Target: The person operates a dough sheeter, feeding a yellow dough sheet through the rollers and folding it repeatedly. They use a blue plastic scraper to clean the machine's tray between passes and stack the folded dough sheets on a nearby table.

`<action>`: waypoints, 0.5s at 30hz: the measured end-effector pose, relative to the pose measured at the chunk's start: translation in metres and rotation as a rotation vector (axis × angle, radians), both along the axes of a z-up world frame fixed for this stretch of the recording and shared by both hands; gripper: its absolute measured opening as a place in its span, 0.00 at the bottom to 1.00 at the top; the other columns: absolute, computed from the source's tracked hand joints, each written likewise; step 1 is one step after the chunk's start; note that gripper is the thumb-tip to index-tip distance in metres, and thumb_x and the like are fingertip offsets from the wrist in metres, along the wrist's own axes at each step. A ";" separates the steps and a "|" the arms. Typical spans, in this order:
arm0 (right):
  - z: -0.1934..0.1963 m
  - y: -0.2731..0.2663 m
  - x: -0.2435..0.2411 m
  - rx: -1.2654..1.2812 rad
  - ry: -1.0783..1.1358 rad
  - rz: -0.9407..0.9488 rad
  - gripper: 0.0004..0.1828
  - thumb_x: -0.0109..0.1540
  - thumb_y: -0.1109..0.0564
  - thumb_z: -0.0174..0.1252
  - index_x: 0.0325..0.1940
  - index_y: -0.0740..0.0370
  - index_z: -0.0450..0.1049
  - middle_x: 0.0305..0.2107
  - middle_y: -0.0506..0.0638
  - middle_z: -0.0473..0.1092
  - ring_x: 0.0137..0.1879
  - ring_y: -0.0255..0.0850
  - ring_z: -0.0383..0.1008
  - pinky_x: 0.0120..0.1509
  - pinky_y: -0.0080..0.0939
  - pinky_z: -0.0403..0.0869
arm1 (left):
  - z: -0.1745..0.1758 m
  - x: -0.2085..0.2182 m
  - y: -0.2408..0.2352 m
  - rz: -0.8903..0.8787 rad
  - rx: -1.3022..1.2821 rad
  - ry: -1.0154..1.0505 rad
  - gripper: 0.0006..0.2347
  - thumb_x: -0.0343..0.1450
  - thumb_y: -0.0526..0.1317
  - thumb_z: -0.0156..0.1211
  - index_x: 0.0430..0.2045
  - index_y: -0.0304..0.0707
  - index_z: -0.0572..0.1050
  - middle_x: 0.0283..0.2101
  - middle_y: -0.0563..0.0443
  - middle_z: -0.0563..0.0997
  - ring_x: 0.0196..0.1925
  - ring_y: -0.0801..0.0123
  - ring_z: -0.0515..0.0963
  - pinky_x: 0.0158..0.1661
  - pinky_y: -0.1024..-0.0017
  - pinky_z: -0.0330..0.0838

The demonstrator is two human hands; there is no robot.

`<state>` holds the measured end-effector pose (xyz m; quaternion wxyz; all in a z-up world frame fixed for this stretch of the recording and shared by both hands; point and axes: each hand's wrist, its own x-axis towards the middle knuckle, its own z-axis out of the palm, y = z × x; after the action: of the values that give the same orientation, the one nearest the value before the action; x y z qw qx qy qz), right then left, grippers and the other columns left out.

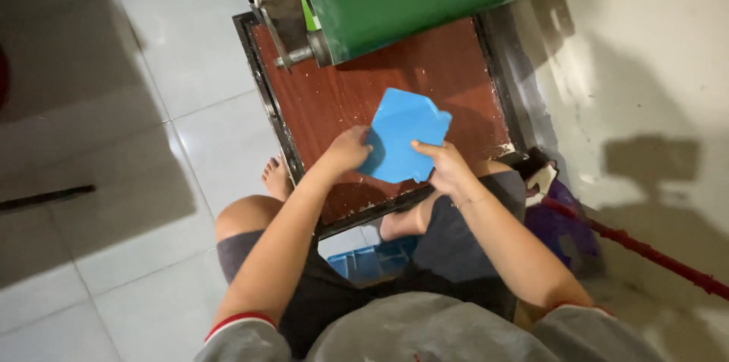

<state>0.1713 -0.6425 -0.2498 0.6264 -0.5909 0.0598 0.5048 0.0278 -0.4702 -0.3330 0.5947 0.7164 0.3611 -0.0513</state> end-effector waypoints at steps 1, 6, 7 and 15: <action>-0.020 0.002 0.009 -0.129 -0.186 0.100 0.15 0.58 0.55 0.70 0.42 0.65 0.76 0.29 0.52 0.73 0.33 0.49 0.77 0.36 0.59 0.76 | 0.008 0.003 0.001 -0.190 0.241 0.268 0.27 0.68 0.49 0.64 0.63 0.44 0.70 0.51 0.33 0.80 0.56 0.40 0.78 0.49 0.48 0.73; -0.136 -0.002 0.130 -0.693 -1.173 0.514 0.16 0.58 0.48 0.67 0.39 0.64 0.83 0.32 0.65 0.78 0.47 0.66 0.79 0.48 0.63 0.76 | 0.053 -0.007 0.015 -0.465 0.636 0.668 0.29 0.73 0.46 0.57 0.70 0.39 0.60 0.58 0.28 0.74 0.59 0.37 0.72 0.54 0.47 0.64; -0.147 0.006 0.153 -0.823 -1.324 0.539 0.14 0.58 0.52 0.62 0.36 0.66 0.82 0.29 0.66 0.77 0.43 0.63 0.80 0.45 0.61 0.78 | 0.038 -0.009 0.017 -0.428 0.591 0.610 0.28 0.73 0.49 0.56 0.69 0.39 0.62 0.57 0.29 0.76 0.58 0.38 0.75 0.53 0.48 0.67; -0.219 0.055 0.087 -1.183 -1.528 0.913 0.11 0.60 0.57 0.53 0.36 0.61 0.81 0.29 0.56 0.78 0.41 0.51 0.83 0.39 0.48 0.82 | 0.104 -0.017 0.042 -0.348 0.553 0.565 0.30 0.73 0.53 0.56 0.70 0.42 0.61 0.55 0.33 0.77 0.57 0.42 0.77 0.51 0.51 0.71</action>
<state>0.2578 -0.5871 -0.4686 -0.1368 -0.9271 -0.3401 0.0780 0.0107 -0.4281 -0.2291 0.2405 0.8569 0.3839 -0.2461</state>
